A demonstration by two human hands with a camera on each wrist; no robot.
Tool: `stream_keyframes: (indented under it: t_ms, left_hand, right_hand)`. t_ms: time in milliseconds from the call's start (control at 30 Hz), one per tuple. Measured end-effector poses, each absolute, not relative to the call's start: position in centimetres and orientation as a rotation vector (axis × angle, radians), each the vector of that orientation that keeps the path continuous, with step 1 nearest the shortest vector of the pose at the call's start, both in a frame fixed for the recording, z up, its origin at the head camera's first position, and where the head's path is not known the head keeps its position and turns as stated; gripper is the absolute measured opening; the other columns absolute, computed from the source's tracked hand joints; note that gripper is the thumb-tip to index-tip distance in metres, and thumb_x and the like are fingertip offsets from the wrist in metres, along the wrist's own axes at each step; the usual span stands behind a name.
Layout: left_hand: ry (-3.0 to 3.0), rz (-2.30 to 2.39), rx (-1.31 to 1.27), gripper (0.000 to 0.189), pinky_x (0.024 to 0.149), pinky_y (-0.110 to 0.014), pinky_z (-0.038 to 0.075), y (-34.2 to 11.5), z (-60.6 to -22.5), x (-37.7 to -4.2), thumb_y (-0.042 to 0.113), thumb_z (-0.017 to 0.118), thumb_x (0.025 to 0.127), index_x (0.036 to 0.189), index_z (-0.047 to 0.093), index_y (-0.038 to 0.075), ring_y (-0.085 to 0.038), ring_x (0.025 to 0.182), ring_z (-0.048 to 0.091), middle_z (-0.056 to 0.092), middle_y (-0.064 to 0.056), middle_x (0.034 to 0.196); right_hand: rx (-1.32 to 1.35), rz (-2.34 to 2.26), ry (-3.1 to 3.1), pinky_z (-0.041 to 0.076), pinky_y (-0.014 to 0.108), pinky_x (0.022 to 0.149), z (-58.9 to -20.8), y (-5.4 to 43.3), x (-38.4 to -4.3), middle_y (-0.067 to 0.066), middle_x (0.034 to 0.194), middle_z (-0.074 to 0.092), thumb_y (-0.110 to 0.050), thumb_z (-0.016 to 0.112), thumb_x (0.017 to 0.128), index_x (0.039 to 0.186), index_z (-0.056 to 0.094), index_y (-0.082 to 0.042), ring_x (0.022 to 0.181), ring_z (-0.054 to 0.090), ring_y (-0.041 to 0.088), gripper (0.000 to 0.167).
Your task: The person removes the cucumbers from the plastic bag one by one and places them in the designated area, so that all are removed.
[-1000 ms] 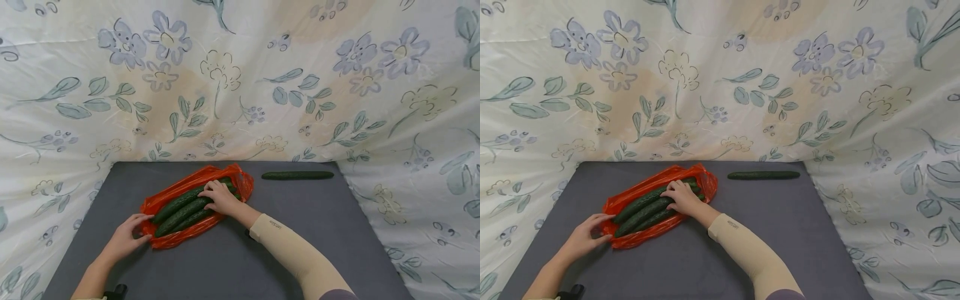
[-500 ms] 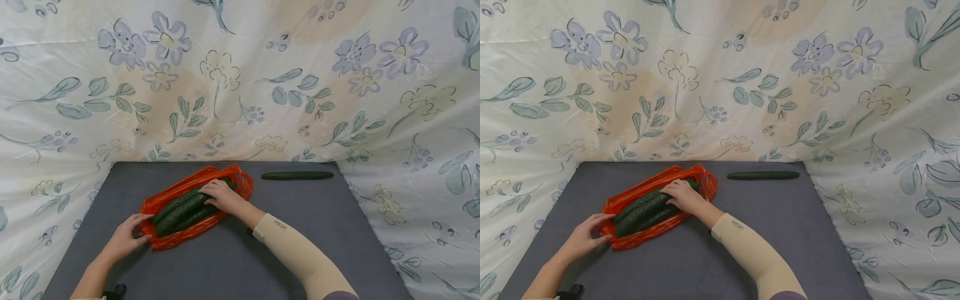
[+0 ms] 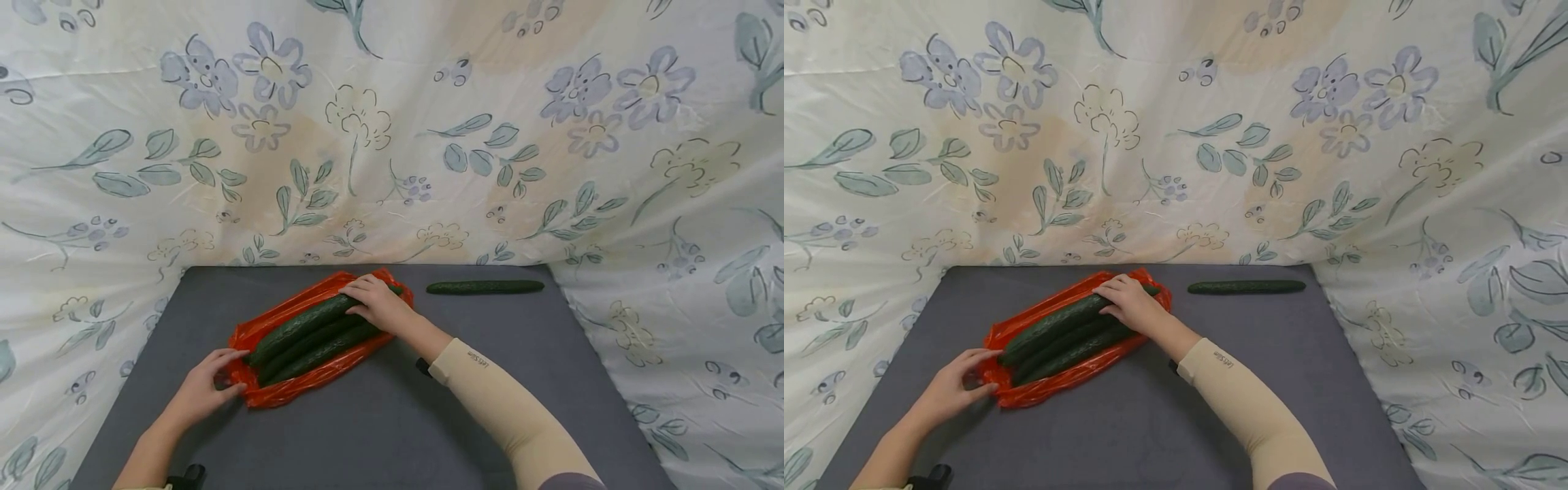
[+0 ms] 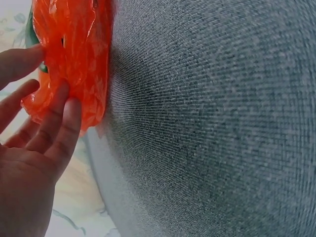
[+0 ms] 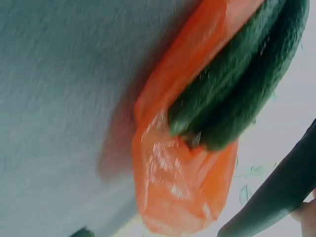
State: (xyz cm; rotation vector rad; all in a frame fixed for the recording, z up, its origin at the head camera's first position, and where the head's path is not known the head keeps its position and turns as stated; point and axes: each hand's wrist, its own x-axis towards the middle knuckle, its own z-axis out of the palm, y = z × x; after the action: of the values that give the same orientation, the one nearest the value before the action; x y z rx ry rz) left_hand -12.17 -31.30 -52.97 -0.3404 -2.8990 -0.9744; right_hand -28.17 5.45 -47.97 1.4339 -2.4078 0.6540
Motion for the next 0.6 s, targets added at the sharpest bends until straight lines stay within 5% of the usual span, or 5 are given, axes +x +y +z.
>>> stream_keyframes:
  t_ms: [233,400,600]
  left_hand:
    - [-2.889,-0.952,-0.325,0.046,0.073,-0.026,0.056,-31.4,-53.1,-12.3,0.027,0.077,0.091,0.132,0.065,0.008,-0.011,0.088,0.062,0.062,-0.014,0.126]
    - [-2.893,-0.95,-0.333,0.046,0.074,-0.028,0.056,-31.3,-52.9,-12.5,0.027,0.077,0.091,0.131,0.065,0.008,-0.019,0.092,0.063,0.062,-0.014,0.125]
    - [-2.886,-0.96,-0.342,0.048,0.073,-0.027,0.056,-31.4,-53.0,-12.5,0.023,0.08,0.088,0.13,0.066,0.007,-0.014,0.089,0.062,0.062,-0.014,0.124]
  right_hand:
    - [1.344,0.662,-2.461,0.048,0.037,0.102,-47.0,7.9,-29.0,0.007,0.131,0.066,-0.018,0.073,0.093,0.134,0.064,-0.008,0.12,0.057,0.024,0.044]
    - [1.281,0.673,-2.512,0.049,0.039,0.101,-46.4,9.6,-29.4,0.007,0.132,0.065,-0.018,0.072,0.093,0.136,0.063,-0.008,0.121,0.055,0.024,0.045]
    - [1.23,0.682,-2.552,0.048,0.043,0.1,-45.8,11.1,-29.9,0.007,0.132,0.064,-0.015,0.073,0.092,0.138,0.062,-0.01,0.12,0.056,0.025,0.047]
